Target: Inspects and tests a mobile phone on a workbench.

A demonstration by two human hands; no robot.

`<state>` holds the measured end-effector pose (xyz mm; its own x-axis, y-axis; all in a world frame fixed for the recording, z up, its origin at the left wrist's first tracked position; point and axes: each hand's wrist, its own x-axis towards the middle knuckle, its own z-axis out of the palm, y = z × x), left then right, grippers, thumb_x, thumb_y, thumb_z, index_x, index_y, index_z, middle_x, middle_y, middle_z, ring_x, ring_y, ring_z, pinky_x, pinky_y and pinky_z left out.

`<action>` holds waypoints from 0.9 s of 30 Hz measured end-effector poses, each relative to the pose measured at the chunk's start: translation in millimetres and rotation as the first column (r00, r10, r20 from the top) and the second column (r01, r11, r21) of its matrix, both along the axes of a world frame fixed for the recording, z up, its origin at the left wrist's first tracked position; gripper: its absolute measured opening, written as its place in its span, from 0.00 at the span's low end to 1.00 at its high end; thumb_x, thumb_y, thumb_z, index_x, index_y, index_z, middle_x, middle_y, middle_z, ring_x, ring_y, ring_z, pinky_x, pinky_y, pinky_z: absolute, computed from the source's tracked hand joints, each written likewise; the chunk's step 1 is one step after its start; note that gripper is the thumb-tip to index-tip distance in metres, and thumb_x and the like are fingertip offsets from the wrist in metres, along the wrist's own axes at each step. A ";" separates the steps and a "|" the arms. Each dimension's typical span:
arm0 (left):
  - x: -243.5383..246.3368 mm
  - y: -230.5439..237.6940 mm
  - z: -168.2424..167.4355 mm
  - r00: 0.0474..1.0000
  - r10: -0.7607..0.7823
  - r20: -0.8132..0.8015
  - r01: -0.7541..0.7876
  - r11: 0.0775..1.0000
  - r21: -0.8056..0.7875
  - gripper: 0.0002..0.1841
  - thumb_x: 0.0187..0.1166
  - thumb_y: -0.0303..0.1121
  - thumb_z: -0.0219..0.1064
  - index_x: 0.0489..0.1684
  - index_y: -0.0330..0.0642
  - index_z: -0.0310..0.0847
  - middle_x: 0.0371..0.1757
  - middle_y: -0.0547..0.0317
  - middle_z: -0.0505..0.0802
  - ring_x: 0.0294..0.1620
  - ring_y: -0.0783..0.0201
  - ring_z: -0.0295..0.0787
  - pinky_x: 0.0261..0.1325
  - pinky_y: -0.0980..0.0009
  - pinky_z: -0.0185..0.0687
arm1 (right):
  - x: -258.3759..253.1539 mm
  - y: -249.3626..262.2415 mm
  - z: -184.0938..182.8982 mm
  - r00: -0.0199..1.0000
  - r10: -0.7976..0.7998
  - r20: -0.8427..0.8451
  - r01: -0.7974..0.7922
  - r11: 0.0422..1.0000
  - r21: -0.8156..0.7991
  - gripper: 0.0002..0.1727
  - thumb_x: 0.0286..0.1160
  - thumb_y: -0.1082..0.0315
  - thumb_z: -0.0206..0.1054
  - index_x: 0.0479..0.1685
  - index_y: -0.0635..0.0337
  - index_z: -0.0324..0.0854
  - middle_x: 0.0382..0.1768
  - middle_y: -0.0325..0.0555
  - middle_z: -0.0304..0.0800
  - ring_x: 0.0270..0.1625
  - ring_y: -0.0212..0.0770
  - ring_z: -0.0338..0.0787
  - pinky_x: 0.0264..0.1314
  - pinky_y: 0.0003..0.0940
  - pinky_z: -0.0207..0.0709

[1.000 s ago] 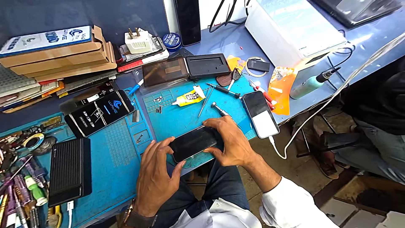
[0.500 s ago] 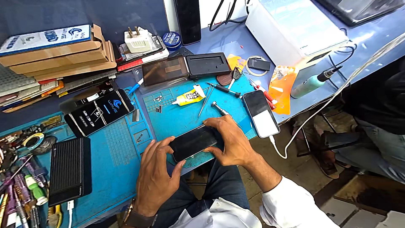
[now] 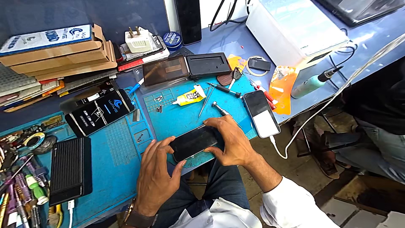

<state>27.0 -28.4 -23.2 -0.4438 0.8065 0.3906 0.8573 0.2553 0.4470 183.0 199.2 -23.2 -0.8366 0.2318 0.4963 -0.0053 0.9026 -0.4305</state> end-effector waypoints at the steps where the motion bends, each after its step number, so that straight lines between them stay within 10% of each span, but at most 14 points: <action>1: 0.0 0.0 -0.1 1.000 0.001 -0.002 -0.001 1.000 0.000 0.20 0.74 0.51 0.69 0.47 0.41 0.79 0.75 0.57 0.85 0.79 0.54 0.79 0.89 0.47 0.61 | 0.0 -0.1 0.0 1.000 0.001 -0.002 -0.001 1.000 0.000 0.37 0.60 0.43 0.73 0.69 0.57 0.80 0.63 0.44 0.89 0.61 0.46 0.84 0.65 0.41 0.78; 27: 0.1 0.5 -0.3 1.000 0.001 0.004 -0.001 1.000 0.007 0.20 0.74 0.51 0.69 0.45 0.43 0.78 0.75 0.58 0.85 0.79 0.55 0.79 0.90 0.48 0.60 | -0.5 -0.4 -0.1 1.000 -0.005 -0.018 0.004 1.000 -0.005 0.36 0.60 0.43 0.73 0.66 0.58 0.81 0.62 0.44 0.89 0.61 0.45 0.84 0.65 0.41 0.78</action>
